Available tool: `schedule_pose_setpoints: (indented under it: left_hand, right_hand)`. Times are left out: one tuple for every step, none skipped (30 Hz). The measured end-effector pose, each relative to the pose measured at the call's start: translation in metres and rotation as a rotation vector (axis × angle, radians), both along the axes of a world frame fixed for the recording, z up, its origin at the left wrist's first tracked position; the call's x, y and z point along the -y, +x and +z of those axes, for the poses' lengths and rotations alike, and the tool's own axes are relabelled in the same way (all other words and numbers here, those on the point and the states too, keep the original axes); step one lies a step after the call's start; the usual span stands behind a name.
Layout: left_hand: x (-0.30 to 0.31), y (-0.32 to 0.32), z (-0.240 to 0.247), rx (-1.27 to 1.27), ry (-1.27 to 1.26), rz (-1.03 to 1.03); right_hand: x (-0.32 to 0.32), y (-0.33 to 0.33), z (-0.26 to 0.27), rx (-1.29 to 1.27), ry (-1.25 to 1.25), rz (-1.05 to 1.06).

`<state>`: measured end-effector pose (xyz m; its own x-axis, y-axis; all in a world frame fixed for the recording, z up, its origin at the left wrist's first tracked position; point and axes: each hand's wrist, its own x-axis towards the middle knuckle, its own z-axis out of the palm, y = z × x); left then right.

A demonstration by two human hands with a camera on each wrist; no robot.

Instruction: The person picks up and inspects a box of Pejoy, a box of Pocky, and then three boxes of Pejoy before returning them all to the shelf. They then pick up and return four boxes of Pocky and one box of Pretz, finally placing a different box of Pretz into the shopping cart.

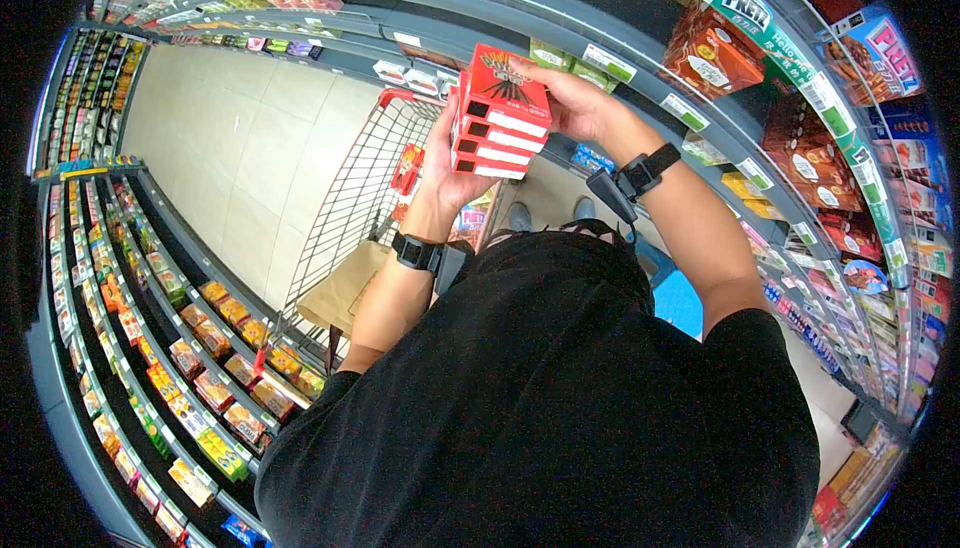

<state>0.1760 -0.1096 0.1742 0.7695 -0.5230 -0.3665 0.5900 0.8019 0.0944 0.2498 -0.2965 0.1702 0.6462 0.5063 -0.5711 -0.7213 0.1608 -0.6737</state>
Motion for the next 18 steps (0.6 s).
schedule_pose_setpoints:
  left_hand:
    - [-0.0001, 0.0005, -0.0007, -0.002, 0.014, 0.000]
    - [0.0001, 0.0013, -0.0019, -0.003, 0.028, 0.000]
    - [0.0003, 0.0019, -0.0026, -0.005, 0.043, 0.000]
    - [0.0001, 0.0022, -0.0022, -0.007, 0.045, -0.001]
    - [-0.0001, 0.0026, -0.0012, -0.010, 0.048, -0.002]
    - [-0.0003, 0.0029, -0.0006, -0.012, 0.051, -0.003]
    - [-0.0007, 0.0035, -0.0016, -0.011, 0.055, -0.003]
    - [-0.0012, 0.0041, -0.0036, -0.010, 0.059, -0.002]
    - [-0.0016, 0.0047, -0.0052, -0.009, 0.064, -0.002]
    - [-0.0022, 0.0051, -0.0059, -0.011, 0.060, -0.003]
    - [-0.0028, 0.0053, -0.0065, -0.013, 0.057, -0.004]
    - [-0.0032, 0.0057, -0.0068, -0.015, 0.053, -0.005]
    - [-0.0032, 0.0063, -0.0070, -0.017, 0.052, -0.002]
    - [-0.0030, 0.0069, -0.0072, -0.019, 0.051, 0.000]
    - [-0.0030, 0.0075, -0.0072, -0.021, 0.050, 0.003]
    - [-0.0031, 0.0079, -0.0068, -0.019, 0.055, 0.003]
    - [-0.0032, 0.0081, -0.0061, -0.018, 0.059, 0.003]
    - [-0.0031, 0.0084, -0.0052, -0.017, 0.064, 0.004]
  right_hand:
    - [-0.0003, 0.0006, -0.0004, -0.001, 0.007, 0.000]
    - [-0.0001, 0.0013, -0.0007, -0.002, 0.013, -0.001]
    - [0.0003, 0.0020, -0.0010, -0.008, 0.015, 0.001]
    - [0.0004, 0.0028, -0.0014, -0.014, 0.017, 0.003]
    - [0.0003, 0.0035, -0.0019, -0.021, 0.019, 0.006]
    - [0.0001, 0.0037, -0.0016, -0.022, 0.022, 0.005]
    - [0.0000, 0.0037, -0.0005, -0.023, 0.024, 0.004]
    - [-0.0001, 0.0040, 0.0001, -0.024, 0.026, 0.003]
    - [0.0001, 0.0047, -0.0002, -0.025, 0.037, 0.002]
    - [0.0004, 0.0055, -0.0006, -0.026, 0.049, 0.002]
    - [0.0005, 0.0061, -0.0009, -0.027, 0.060, 0.001]
    - [0.0003, 0.0066, -0.0004, -0.024, 0.053, 0.001]
    - [0.0004, 0.0071, 0.0007, -0.021, 0.045, 0.001]
    - [0.0004, 0.0076, 0.0013, -0.017, 0.037, 0.001]
    - [0.0005, 0.0085, 0.0012, -0.013, 0.038, 0.007]
    - [0.0011, 0.0095, 0.0007, -0.009, 0.040, 0.013]
    - [0.0012, 0.0102, 0.0004, -0.006, 0.041, 0.020]
    - [0.0007, 0.0101, 0.0012, -0.015, 0.038, 0.015]
